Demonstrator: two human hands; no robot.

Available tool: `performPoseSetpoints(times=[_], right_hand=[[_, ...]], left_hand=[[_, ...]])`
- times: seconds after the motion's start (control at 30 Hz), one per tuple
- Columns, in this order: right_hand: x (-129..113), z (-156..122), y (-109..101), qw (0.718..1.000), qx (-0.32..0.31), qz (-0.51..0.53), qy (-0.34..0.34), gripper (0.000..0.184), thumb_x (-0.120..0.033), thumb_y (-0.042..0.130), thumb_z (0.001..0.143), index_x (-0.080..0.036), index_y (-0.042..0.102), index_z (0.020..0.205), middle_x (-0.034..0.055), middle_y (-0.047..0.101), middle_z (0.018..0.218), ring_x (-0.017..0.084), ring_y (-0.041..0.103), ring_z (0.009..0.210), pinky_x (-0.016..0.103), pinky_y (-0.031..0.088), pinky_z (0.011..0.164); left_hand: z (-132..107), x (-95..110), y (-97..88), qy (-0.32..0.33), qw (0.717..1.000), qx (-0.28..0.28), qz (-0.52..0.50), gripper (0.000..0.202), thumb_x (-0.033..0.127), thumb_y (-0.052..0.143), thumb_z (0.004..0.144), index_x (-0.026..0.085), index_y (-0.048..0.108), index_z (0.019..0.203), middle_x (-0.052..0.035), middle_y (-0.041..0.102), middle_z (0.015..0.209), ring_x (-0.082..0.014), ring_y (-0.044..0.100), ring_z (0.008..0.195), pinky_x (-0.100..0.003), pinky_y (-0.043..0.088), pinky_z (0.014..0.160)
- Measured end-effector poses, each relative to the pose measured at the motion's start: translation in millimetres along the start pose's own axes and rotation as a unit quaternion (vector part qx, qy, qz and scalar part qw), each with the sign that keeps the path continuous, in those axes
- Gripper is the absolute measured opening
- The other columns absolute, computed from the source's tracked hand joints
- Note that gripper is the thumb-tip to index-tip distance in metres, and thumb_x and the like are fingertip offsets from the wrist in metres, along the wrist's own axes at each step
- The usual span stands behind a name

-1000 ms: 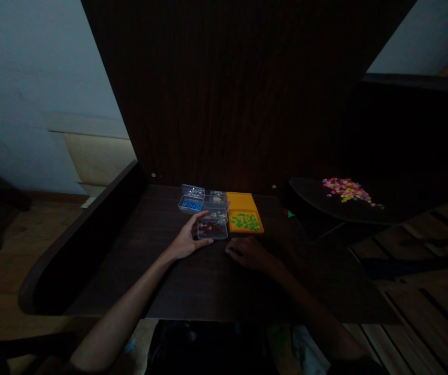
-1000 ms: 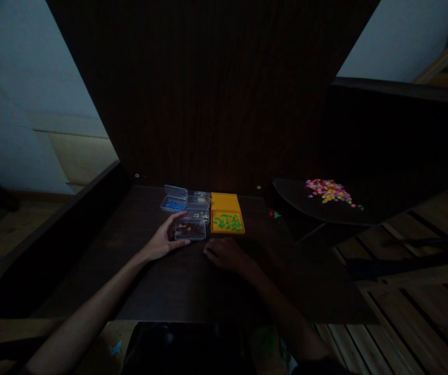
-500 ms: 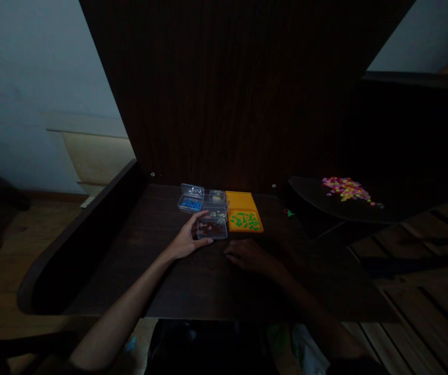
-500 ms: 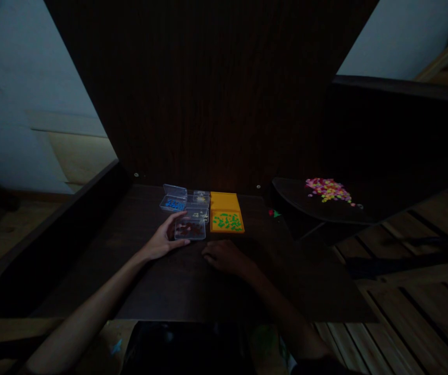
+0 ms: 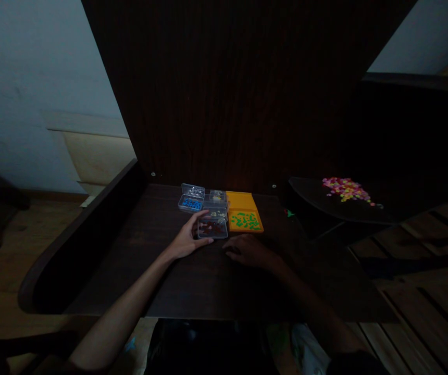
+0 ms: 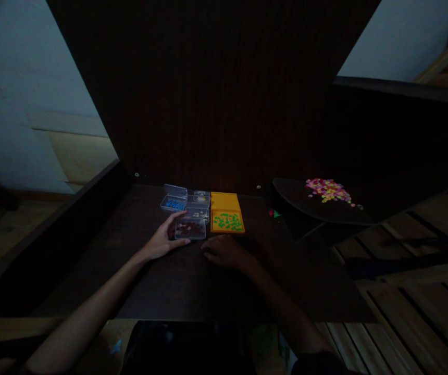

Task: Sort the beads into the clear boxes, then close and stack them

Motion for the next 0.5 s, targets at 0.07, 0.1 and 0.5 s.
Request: performPoseSetpoints(times=[0.07,0.1,0.5], right_hand=[[-1.0,1.4,3.4,1.000,-0.013,-0.010,-0.006,0.022,-0.020,0.057,0.089,-0.018,0.070,0.107,0.0074,0.072,0.103,0.019,0.066,0.092,0.028,0.045,0.080],[-1.8,2.1,4.7,1.000,-0.018,-0.016,-0.008,0.022,-0.020,0.055,0.090,-0.018,0.070,0.106,0.0078,0.072,0.102,0.019,0.067,0.091,0.028,0.046,0.079],[0.6,3.0,-16.1,0.987,0.155,0.041,-0.006,0.020,-0.028,0.054,0.092,-0.021,0.071,0.099,0.0042,0.075,0.089,0.016,0.067,0.076,0.026,0.046,0.072]], left_hand=[[-0.1,0.9,0.3,-0.001,1.000,0.001,0.005,0.081,0.024,0.082,0.068,0.023,0.040,0.137,-0.0125,0.050,0.136,-0.0257,0.059,0.114,-0.047,0.049,0.100],[-0.1,1.1,0.5,-0.001,1.000,0.001,0.005,0.081,0.024,0.082,0.068,0.023,0.040,0.138,-0.0126,0.050,0.136,-0.0257,0.059,0.114,-0.047,0.049,0.100],[0.1,-3.3,-0.6,0.012,1.000,0.001,-0.002,0.082,0.023,0.082,0.068,0.024,0.040,0.139,-0.0129,0.050,0.138,-0.0272,0.058,0.118,-0.049,0.047,0.103]])
Point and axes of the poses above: each hand's wrist, its own z-axis towards the middle knuckle, its own y-axis out of the palm, x = y × z, the point moved 1 cm from there along z, towards the middle knuckle
